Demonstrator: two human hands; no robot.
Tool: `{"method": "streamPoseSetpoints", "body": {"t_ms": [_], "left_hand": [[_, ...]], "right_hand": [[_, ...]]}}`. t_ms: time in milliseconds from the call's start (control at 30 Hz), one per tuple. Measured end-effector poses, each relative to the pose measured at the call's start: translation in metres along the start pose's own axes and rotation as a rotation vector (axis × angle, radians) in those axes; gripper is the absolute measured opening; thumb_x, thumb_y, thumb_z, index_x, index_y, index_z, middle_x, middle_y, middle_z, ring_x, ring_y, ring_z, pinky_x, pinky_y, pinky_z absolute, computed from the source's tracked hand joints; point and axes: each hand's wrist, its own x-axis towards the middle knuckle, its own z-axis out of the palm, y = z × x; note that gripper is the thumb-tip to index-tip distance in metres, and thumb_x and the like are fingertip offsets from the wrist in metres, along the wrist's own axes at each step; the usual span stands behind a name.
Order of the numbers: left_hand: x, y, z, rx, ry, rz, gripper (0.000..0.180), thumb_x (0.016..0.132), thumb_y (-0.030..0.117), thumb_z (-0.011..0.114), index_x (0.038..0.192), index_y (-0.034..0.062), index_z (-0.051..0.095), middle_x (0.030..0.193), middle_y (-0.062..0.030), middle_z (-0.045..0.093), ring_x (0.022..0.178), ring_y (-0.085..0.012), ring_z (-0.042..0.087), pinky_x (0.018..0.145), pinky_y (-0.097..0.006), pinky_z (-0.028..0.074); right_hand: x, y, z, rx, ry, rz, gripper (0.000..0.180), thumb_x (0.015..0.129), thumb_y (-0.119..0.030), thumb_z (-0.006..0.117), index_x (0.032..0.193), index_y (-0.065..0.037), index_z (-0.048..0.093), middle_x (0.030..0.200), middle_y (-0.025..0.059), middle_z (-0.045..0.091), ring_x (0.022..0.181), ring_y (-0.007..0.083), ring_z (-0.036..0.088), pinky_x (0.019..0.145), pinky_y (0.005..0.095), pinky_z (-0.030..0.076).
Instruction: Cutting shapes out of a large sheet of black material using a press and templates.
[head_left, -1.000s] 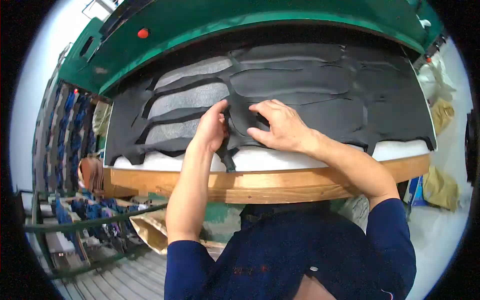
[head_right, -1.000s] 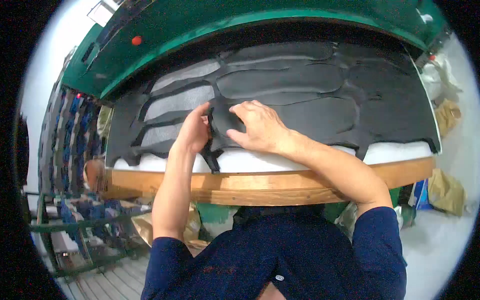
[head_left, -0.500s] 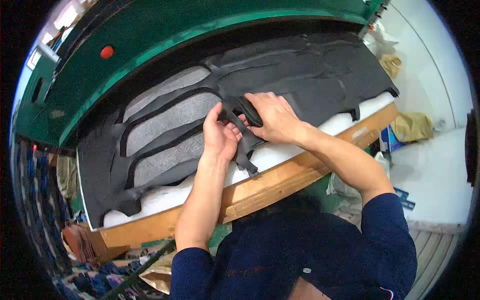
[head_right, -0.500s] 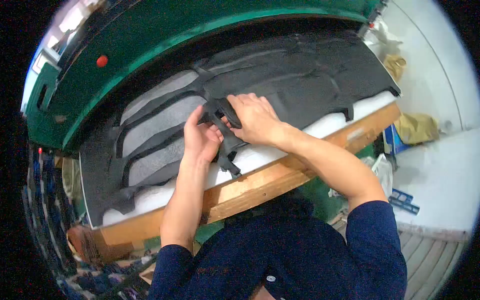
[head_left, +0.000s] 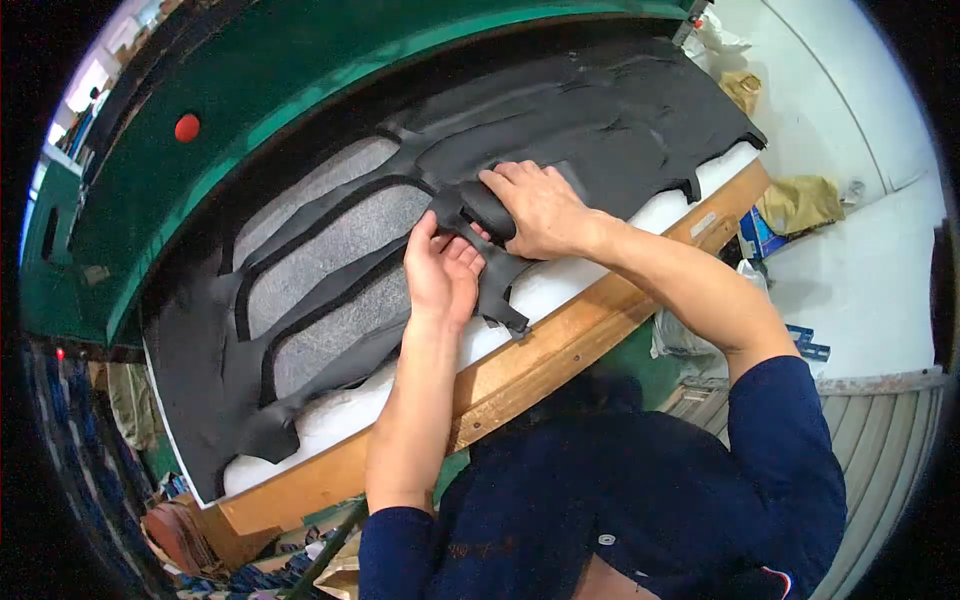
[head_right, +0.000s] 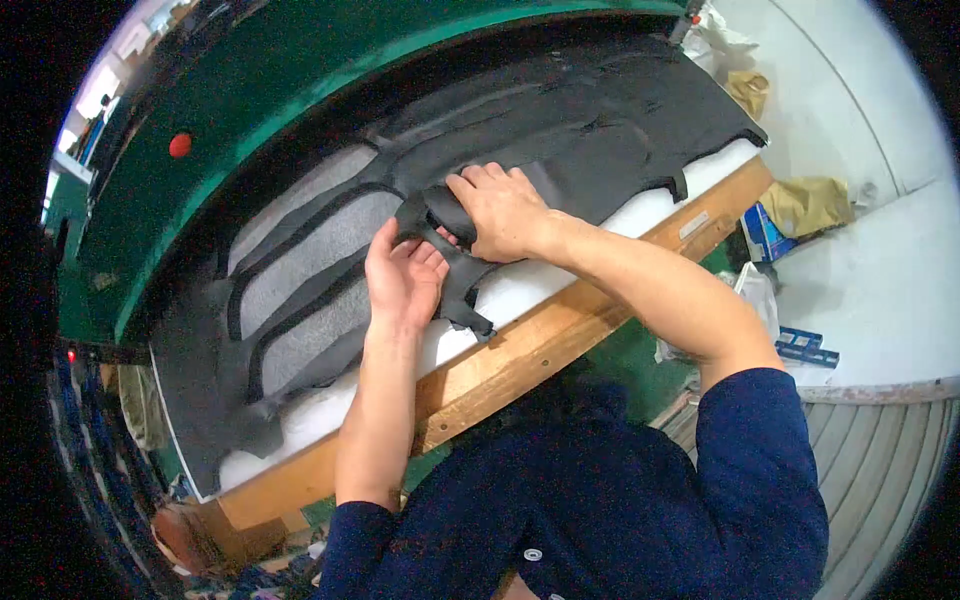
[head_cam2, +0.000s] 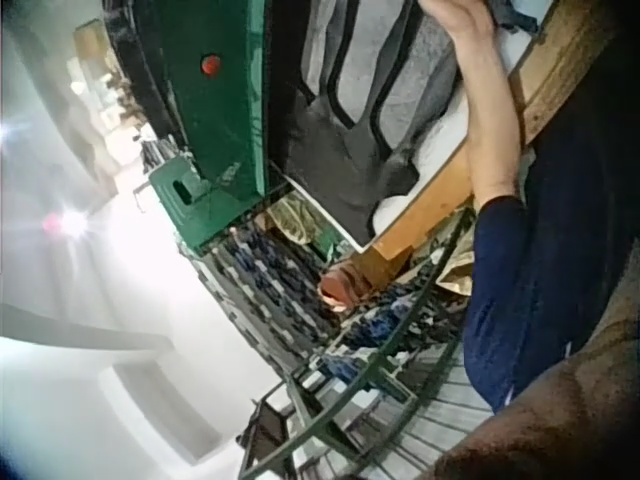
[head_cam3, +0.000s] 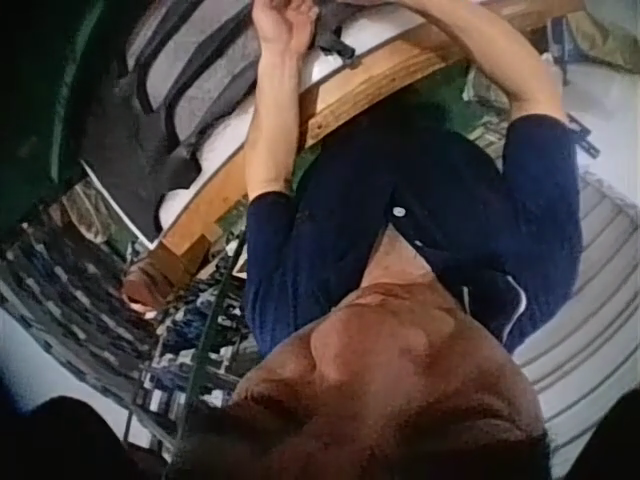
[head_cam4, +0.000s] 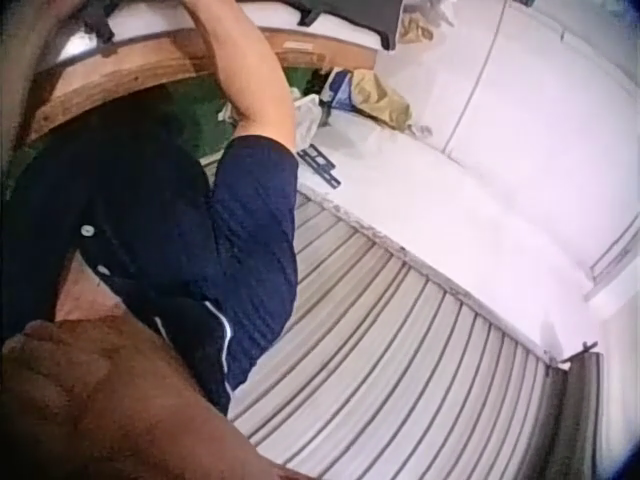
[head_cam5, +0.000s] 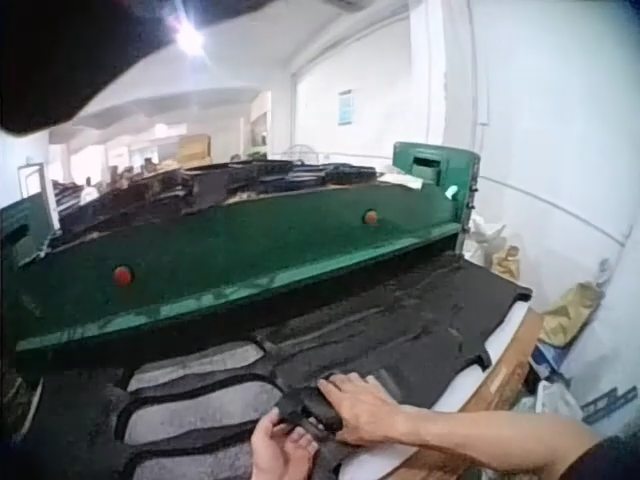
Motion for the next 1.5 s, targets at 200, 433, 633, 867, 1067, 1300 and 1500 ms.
{"method": "streamPoseSetpoints", "body": {"t_ms": [200,433,633,867,1067,1300,1500], "left_hand": [[-0.001,-0.002,-0.004,0.075,-0.027,0.052,0.047,0.094,0.042,0.054,0.109,-0.0019,0.055,0.104,-0.0186,0.064,0.101,-0.0288,0.061,0.091,-0.037,0.045],[0.002,-0.002,-0.011,0.077,0.008,0.069,0.048,0.094,0.042,0.054,0.109,-0.0033,0.053,0.106,-0.0201,0.062,0.099,-0.0307,0.061,0.092,-0.038,0.046],[0.003,-0.005,-0.008,0.057,0.006,0.065,0.038,0.096,0.034,0.055,0.107,-0.0020,0.054,0.101,-0.0175,0.063,0.097,-0.0291,0.062,0.090,-0.038,0.049],[-0.013,-0.044,0.010,1.118,0.264,1.215,0.045,0.084,0.005,0.065,0.124,-0.0065,0.049,0.125,-0.0194,0.051,0.111,-0.0327,0.053,0.100,-0.040,0.039],[0.006,-0.048,0.030,1.793,-0.140,1.039,0.014,0.087,0.015,0.060,0.089,0.0036,0.069,0.086,-0.0152,0.068,0.088,-0.0353,0.061,0.087,-0.045,0.042],[0.005,-0.042,0.023,1.871,-0.277,0.992,0.015,0.085,0.013,0.060,0.076,0.0017,0.064,0.083,-0.0152,0.064,0.084,-0.0349,0.059,0.079,-0.045,0.042],[0.001,-0.041,0.026,1.777,-0.307,0.962,0.017,0.085,0.018,0.060,0.089,0.0030,0.068,0.090,-0.0151,0.067,0.092,-0.0332,0.062,0.083,-0.044,0.043]], "right_hand": [[-0.006,0.024,-0.002,0.070,0.114,0.073,0.062,0.064,-0.008,0.073,0.122,0.000,0.053,0.107,0.0227,0.062,0.101,0.0408,0.060,0.087,0.0449,0.050],[-0.003,0.027,-0.019,0.247,0.085,0.369,0.052,0.065,-0.022,0.074,0.109,0.002,0.058,0.101,0.0262,0.066,0.099,0.0407,0.063,0.087,0.0455,0.051],[-0.023,0.069,-0.025,0.948,0.418,0.475,0.041,0.067,-0.011,0.074,0.103,0.004,0.063,0.094,0.0076,0.069,0.083,0.0174,0.064,0.077,0.0300,0.052],[-0.039,0.065,-0.021,0.888,0.614,0.508,0.033,0.068,-0.011,0.071,0.098,0.001,0.064,0.089,0.0045,0.067,0.082,0.0127,0.060,0.076,0.0283,0.050],[-0.042,0.065,-0.024,0.908,0.768,0.487,0.032,0.068,-0.012,0.071,0.095,0.003,0.064,0.087,0.0043,0.067,0.080,0.0118,0.060,0.073,0.0285,0.050],[-0.066,0.133,-0.083,1.176,1.220,0.685,0.017,0.067,-0.004,0.073,0.081,0.003,0.067,0.079,0.0037,0.066,0.068,0.0152,0.061,0.065,0.0304,0.050],[-0.098,0.155,-0.123,1.212,1.127,0.655,0.025,0.071,-0.005,0.075,0.093,0.003,0.066,0.088,0.0072,0.067,0.077,0.0175,0.064,0.069,0.0311,0.052]]}}
